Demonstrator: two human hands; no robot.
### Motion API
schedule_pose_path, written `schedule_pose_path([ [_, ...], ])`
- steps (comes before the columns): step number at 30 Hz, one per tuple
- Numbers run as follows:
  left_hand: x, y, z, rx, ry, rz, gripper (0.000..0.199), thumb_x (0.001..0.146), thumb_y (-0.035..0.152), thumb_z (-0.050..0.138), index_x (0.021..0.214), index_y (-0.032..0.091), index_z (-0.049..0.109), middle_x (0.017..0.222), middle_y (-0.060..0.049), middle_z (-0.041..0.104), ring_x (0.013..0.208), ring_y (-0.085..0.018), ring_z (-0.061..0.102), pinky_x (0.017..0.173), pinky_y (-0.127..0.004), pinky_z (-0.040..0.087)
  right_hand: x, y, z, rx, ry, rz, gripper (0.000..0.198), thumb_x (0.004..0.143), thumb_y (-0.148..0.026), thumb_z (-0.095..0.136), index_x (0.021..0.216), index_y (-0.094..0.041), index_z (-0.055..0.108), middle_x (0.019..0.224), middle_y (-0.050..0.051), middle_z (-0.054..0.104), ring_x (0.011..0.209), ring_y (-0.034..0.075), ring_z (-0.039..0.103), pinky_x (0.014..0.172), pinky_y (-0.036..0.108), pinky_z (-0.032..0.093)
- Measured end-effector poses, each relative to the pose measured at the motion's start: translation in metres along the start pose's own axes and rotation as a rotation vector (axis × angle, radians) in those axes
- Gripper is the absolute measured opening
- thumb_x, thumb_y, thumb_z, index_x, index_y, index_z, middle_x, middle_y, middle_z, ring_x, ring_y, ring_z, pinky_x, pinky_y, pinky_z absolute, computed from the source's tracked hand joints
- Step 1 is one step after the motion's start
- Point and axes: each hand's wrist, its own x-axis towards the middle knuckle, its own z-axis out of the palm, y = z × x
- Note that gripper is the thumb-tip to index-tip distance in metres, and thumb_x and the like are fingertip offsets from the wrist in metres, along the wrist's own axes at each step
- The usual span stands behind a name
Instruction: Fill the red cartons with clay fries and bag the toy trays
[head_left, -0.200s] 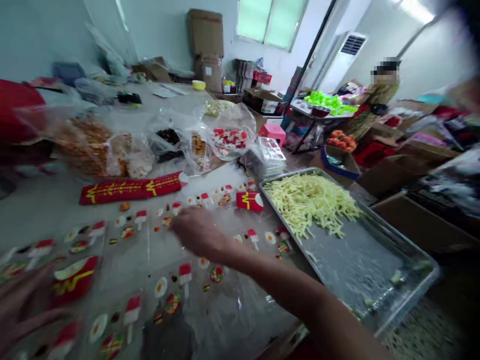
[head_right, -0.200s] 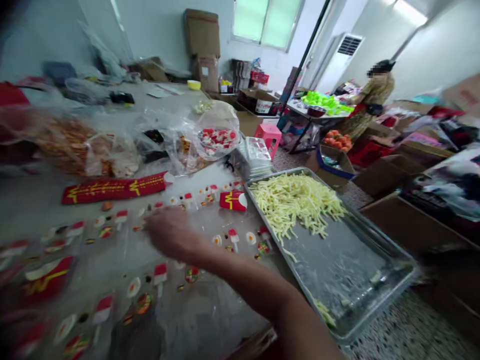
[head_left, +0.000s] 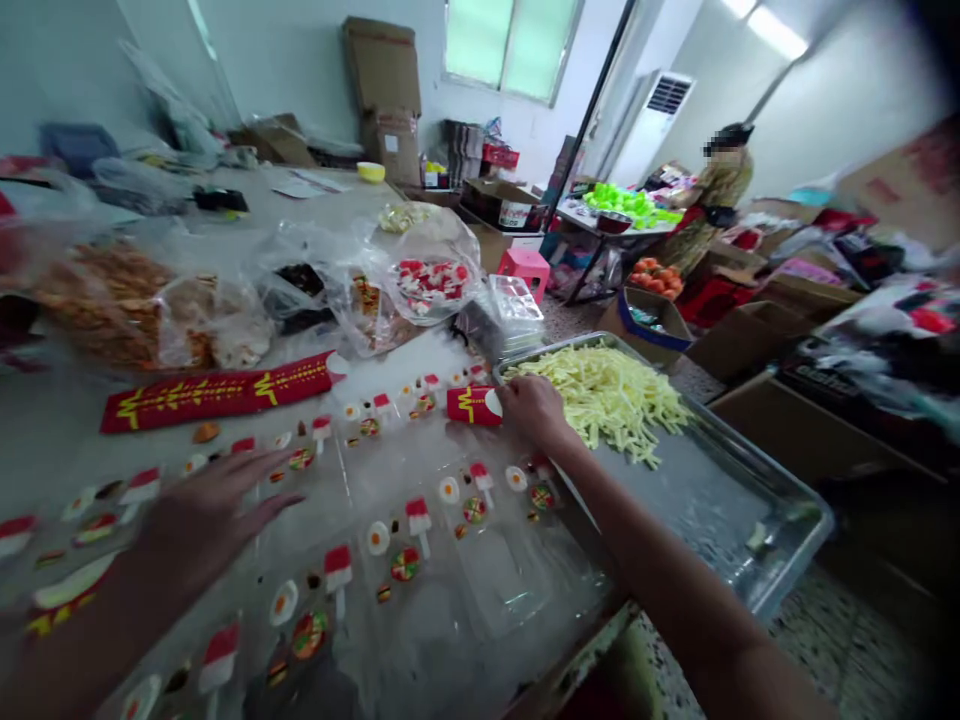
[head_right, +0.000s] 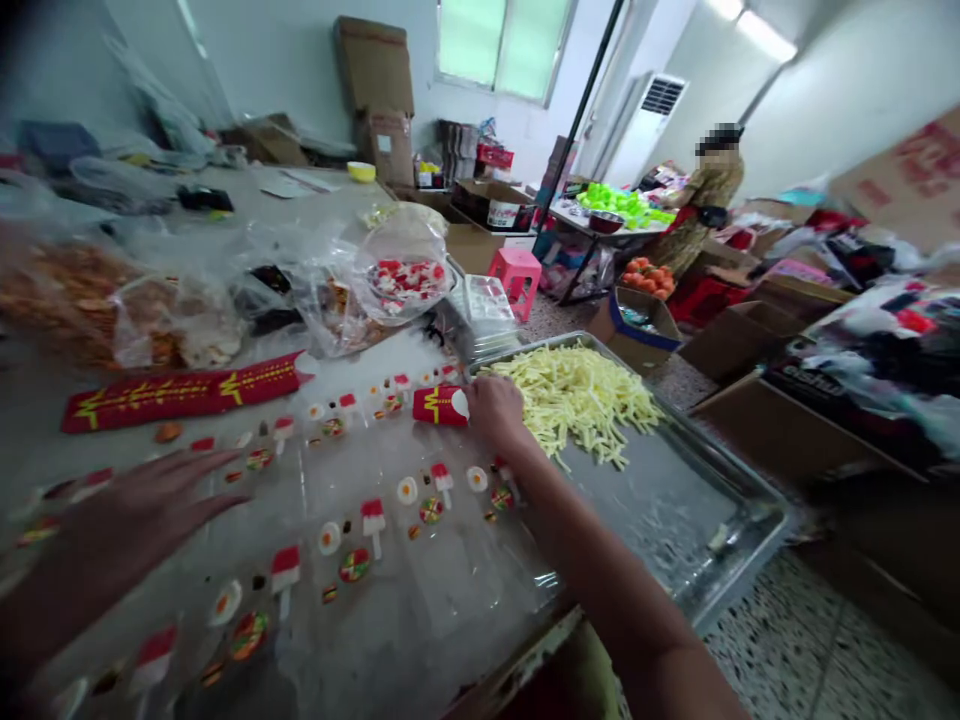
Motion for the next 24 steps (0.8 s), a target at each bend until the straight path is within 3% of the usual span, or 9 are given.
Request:
schedule_pose_path([
  [2, 0.060, 0.051, 0.045, -0.024, -0.071, 0.197, 0.043, 0.093, 0.050, 0.059, 0.128, 0.025, 0.064, 0.123, -0.007, 0.073, 0.112, -0.027, 0.065, 0.100, -0.042, 0.050, 0.008, 0.015, 0.005, 0.043, -0.110, 0.031, 0.038, 0.097, -0.043, 0.051, 0.096, -0.018, 0.079, 0.098, 0.011, 0.076, 0.090, 0.020, 0.066, 0.069, 0.028, 0.037],
  [5, 0.145, 0.129, 0.104, -0.016, -0.169, 0.328, 0.076, 0.076, 0.047, 0.078, 0.141, 0.018, 0.053, 0.141, -0.015, 0.061, 0.125, -0.033, 0.056, 0.105, -0.046, 0.044, 0.011, 0.010, 0.014, 0.104, -0.177, 0.020, 0.035, 0.094, -0.044, 0.054, 0.094, -0.021, 0.080, 0.090, 0.007, 0.077, 0.083, 0.018, 0.066, 0.068, 0.027, 0.037],
  [6, 0.165, 0.148, 0.120, -0.014, -0.217, 0.314, 0.076, 0.074, 0.044, 0.080, 0.140, 0.016, 0.054, 0.141, -0.016, 0.060, 0.125, -0.034, 0.055, 0.104, -0.047, 0.045, 0.011, 0.007, 0.016, 0.123, -0.188, 0.022, 0.034, 0.093, -0.043, 0.053, 0.094, -0.022, 0.080, 0.089, 0.005, 0.077, 0.081, 0.017, 0.066, 0.068, 0.027, 0.037],
  [8, 0.193, 0.170, 0.143, -0.026, -0.302, 0.297, 0.054, 0.079, 0.033, 0.071, 0.129, 0.017, 0.062, 0.134, -0.016, 0.064, 0.121, -0.034, 0.057, 0.099, -0.047, 0.047, 0.013, 0.004, 0.018, 0.158, -0.206, 0.026, 0.032, 0.092, -0.039, 0.052, 0.096, -0.023, 0.079, 0.090, 0.004, 0.077, 0.081, 0.017, 0.066, 0.067, 0.027, 0.037],
  [11, 0.211, 0.170, 0.163, -0.096, -0.338, 0.374, 0.037, 0.079, 0.023, 0.060, 0.115, 0.015, 0.068, 0.120, -0.016, 0.070, 0.113, -0.032, 0.061, 0.100, -0.044, 0.047, 0.017, 0.004, 0.017, 0.195, -0.204, 0.036, 0.027, 0.083, -0.033, 0.057, 0.097, -0.023, 0.078, 0.096, 0.004, 0.077, 0.084, 0.018, 0.067, 0.068, 0.028, 0.038],
  [15, 0.211, 0.150, 0.167, -0.160, -0.154, 0.442, 0.074, 0.065, 0.036, 0.071, 0.132, 0.006, 0.059, 0.125, -0.021, 0.066, 0.115, -0.037, 0.060, 0.104, -0.046, 0.047, 0.020, 0.004, 0.012, 0.271, -0.206, -0.020, 0.031, 0.081, -0.037, 0.055, 0.098, -0.020, 0.075, 0.098, 0.006, 0.076, 0.083, 0.021, 0.066, 0.064, 0.030, 0.038],
  [17, 0.206, 0.141, 0.163, -0.164, -0.084, 0.464, 0.078, 0.067, 0.041, 0.072, 0.135, 0.008, 0.056, 0.126, -0.020, 0.066, 0.116, -0.037, 0.059, 0.106, -0.048, 0.046, 0.018, 0.008, 0.008, 0.298, -0.197, -0.057, 0.030, 0.082, -0.038, 0.054, 0.096, -0.019, 0.074, 0.096, 0.006, 0.076, 0.081, 0.021, 0.065, 0.064, 0.031, 0.037],
  [21, 0.195, 0.133, 0.154, -0.162, -0.093, 0.429, 0.077, 0.071, 0.056, 0.074, 0.134, 0.014, 0.056, 0.124, -0.018, 0.066, 0.117, -0.037, 0.060, 0.108, -0.050, 0.045, 0.006, 0.028, -0.003, 0.276, -0.035, -0.052, 0.025, 0.088, -0.036, 0.051, 0.089, -0.022, 0.072, 0.095, 0.004, 0.074, 0.087, 0.021, 0.062, 0.071, 0.033, 0.038],
  [24, 0.190, 0.155, 0.143, -0.150, -0.123, 0.333, 0.096, 0.069, 0.059, 0.077, 0.147, 0.015, 0.042, 0.138, -0.019, 0.058, 0.126, -0.041, 0.055, 0.106, -0.054, 0.047, -0.012, 0.043, -0.010, 0.217, 0.109, -0.065, 0.020, 0.091, -0.034, 0.054, 0.090, -0.022, 0.070, 0.098, 0.004, 0.073, 0.095, 0.022, 0.058, 0.079, 0.034, 0.038],
])
